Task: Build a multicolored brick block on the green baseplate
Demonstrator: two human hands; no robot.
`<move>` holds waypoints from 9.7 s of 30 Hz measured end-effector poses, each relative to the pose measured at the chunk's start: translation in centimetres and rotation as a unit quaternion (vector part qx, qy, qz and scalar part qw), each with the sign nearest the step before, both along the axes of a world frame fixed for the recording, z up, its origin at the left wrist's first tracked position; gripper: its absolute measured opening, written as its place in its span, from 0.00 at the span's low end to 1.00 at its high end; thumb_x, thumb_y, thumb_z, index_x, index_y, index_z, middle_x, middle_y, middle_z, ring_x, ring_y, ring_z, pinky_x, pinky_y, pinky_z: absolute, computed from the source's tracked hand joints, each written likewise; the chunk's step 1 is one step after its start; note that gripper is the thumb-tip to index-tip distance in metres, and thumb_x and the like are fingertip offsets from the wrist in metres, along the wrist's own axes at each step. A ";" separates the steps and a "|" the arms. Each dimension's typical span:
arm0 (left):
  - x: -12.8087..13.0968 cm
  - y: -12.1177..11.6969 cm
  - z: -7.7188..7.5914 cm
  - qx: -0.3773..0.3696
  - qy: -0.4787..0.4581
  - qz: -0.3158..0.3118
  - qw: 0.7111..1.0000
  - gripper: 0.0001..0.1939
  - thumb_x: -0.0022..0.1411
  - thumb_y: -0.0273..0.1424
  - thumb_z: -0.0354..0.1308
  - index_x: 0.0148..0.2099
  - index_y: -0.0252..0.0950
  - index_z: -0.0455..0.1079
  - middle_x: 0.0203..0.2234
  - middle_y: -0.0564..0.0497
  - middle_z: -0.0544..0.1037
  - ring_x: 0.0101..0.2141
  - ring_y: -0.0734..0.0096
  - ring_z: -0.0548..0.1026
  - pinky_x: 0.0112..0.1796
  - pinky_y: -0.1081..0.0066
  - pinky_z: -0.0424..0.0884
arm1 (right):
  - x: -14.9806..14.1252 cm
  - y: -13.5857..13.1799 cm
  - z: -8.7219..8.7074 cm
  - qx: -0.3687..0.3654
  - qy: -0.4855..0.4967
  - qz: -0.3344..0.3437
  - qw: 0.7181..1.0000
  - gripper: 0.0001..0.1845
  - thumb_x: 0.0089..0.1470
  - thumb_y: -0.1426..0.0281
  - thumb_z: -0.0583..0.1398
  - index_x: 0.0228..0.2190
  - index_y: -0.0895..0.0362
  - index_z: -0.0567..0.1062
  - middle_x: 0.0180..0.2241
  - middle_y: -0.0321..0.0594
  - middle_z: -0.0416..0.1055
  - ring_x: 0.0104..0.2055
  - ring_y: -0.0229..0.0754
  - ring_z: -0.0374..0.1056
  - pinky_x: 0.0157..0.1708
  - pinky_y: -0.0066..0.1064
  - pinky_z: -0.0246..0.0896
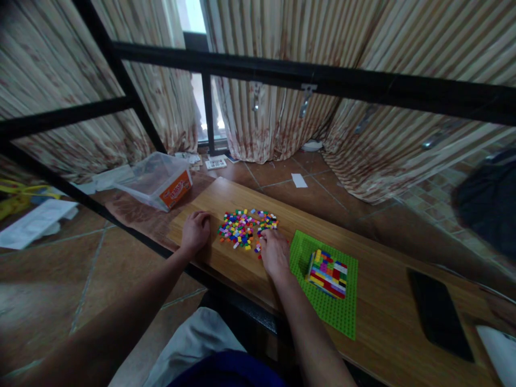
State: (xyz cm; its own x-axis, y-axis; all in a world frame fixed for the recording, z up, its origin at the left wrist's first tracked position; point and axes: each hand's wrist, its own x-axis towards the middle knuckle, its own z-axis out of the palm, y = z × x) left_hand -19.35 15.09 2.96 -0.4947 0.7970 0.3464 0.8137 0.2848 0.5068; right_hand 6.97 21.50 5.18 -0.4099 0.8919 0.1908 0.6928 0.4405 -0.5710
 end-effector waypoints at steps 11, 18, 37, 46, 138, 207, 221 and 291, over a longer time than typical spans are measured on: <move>-0.1 0.0 0.0 -0.001 0.006 -0.001 1.000 0.16 0.63 0.28 0.49 0.46 0.35 0.77 0.47 0.41 0.78 0.50 0.54 0.74 0.54 0.56 0.70 | 1.2 -2.1 -0.6 -0.228 0.360 -0.087 0.901 0.23 0.49 0.47 0.64 0.36 0.52 0.77 0.31 0.41 0.79 0.34 0.48 0.77 0.39 0.42 0.75; -0.1 0.0 0.1 -0.002 0.013 -0.004 1.000 0.16 0.64 0.28 0.49 0.47 0.35 0.77 0.47 0.40 0.78 0.50 0.54 0.74 0.54 0.56 0.69 | 1.3 -2.9 0.8 -0.289 0.419 -0.069 0.858 0.24 0.44 0.47 0.68 0.33 0.54 0.75 0.31 0.39 0.79 0.31 0.42 0.74 0.31 0.35 0.71; -0.1 0.0 0.0 -0.008 0.009 0.005 1.000 0.16 0.64 0.28 0.50 0.46 0.36 0.77 0.47 0.41 0.78 0.50 0.55 0.74 0.54 0.57 0.69 | 0.1 -2.3 -0.2 -0.257 0.442 -0.116 0.852 0.23 0.44 0.49 0.67 0.33 0.55 0.78 0.20 0.32 0.72 0.18 0.35 0.63 0.19 0.29 0.63; 0.0 0.0 0.2 0.002 0.000 0.002 1.000 0.15 0.63 0.27 0.50 0.46 0.35 0.77 0.46 0.41 0.78 0.50 0.55 0.74 0.54 0.57 0.69 | 0.2 -0.5 -0.6 -0.271 0.334 -0.105 0.897 0.29 0.46 0.51 0.64 0.46 0.55 0.79 0.21 0.34 0.73 0.19 0.40 0.67 0.19 0.33 0.65; -0.8 0.4 0.5 -0.019 0.023 0.004 1.000 0.16 0.61 0.33 0.49 0.43 0.36 0.76 0.45 0.40 0.77 0.49 0.51 0.73 0.54 0.55 0.68 | 19.3 1.7 1.2 -0.148 0.270 -0.213 0.928 0.17 0.38 0.55 0.70 0.27 0.54 0.82 0.30 0.39 0.80 0.35 0.48 0.74 0.44 0.44 0.69; -0.4 0.1 0.4 -0.012 0.012 0.004 1.000 0.16 0.62 0.29 0.50 0.45 0.35 0.77 0.46 0.41 0.78 0.49 0.54 0.74 0.54 0.57 0.69 | 5.2 -8.5 2.0 -0.242 0.485 -0.152 0.826 0.18 0.46 0.56 0.70 0.37 0.53 0.81 0.33 0.39 0.81 0.36 0.45 0.77 0.41 0.42 0.74; -1.0 0.3 0.4 -0.020 0.031 -0.001 0.999 0.17 0.62 0.32 0.49 0.46 0.35 0.76 0.47 0.41 0.78 0.49 0.54 0.74 0.54 0.56 0.69 | 17.2 -4.2 1.4 0.011 0.322 -0.330 0.887 0.19 0.50 0.55 0.63 0.37 0.56 0.83 0.38 0.47 0.82 0.41 0.50 0.77 0.46 0.46 0.71; -1.5 0.4 0.4 -0.026 0.040 -0.007 0.999 0.18 0.63 0.34 0.48 0.45 0.33 0.77 0.46 0.39 0.78 0.49 0.52 0.74 0.54 0.54 0.70 | 16.2 0.7 -0.1 -0.009 0.232 -0.269 0.935 0.22 0.54 0.53 0.59 0.37 0.56 0.82 0.41 0.47 0.80 0.45 0.50 0.73 0.48 0.43 0.65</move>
